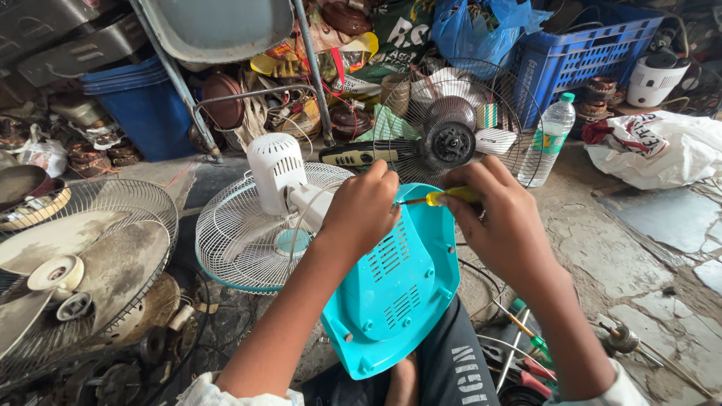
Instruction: The person sits on the floor repairing a pedestal fan. They hold the white fan housing with exposed wiring and speed-control component, route the power cord, then fit the teal rear cover onto the housing and drive screws into it using a screwdriver.
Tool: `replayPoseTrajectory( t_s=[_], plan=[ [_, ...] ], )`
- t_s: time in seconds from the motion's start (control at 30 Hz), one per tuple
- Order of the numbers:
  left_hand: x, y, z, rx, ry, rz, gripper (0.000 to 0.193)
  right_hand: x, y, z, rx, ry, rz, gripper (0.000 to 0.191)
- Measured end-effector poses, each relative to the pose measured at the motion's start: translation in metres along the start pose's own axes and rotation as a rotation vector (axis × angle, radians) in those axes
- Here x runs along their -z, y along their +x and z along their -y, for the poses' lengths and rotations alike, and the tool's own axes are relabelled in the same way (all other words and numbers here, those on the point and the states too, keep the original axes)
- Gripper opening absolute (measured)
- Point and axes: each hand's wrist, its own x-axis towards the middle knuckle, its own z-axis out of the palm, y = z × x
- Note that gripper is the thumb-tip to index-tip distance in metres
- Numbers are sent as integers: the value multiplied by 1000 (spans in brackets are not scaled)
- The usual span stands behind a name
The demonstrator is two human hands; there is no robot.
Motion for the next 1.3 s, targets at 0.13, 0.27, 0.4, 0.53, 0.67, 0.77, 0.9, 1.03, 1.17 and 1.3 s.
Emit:
replayPoseTrajectory(
  t_s=[0.13, 0.27, 0.4, 0.53, 0.67, 0.77, 0.9, 1.03, 1.17, 1.3],
  plan=[
    [0, 1, 0, 39, -8, 8, 26, -12, -10, -8, -18, 141, -101, 20],
    [1, 1, -1, 71, -16, 42, 25, -17, -25, -1, -29, 89, -141, 22],
    [1, 2, -1, 46, -41, 25, 27, -24, -26, 8, -68, -54, -179, 26],
    [3, 0, -1, 31, -75, 5, 29, -23, -13, 19, -13, -213, -168, 27],
    [4, -2, 0, -9, -79, -10, 30, -9, 7, 29, 43, -334, -22, 33],
    [4, -4, 0, -21, -97, -41, 30, 0, 18, 32, 227, -292, 57, 44],
    [4, -5, 0, -30, -96, -40, 30, 3, 22, 31, 225, -169, 136, 36],
    [4, -6, 0, -28, -97, -53, 30, 2, 19, 29, 219, -188, 141, 32],
    [4, -3, 1, -5, -101, -17, 29, 4, 14, 26, 274, -170, 101, 29],
    [3, -2, 1, 4, -101, -23, 28, 4, 7, 21, 274, -212, 37, 40]
  ],
)
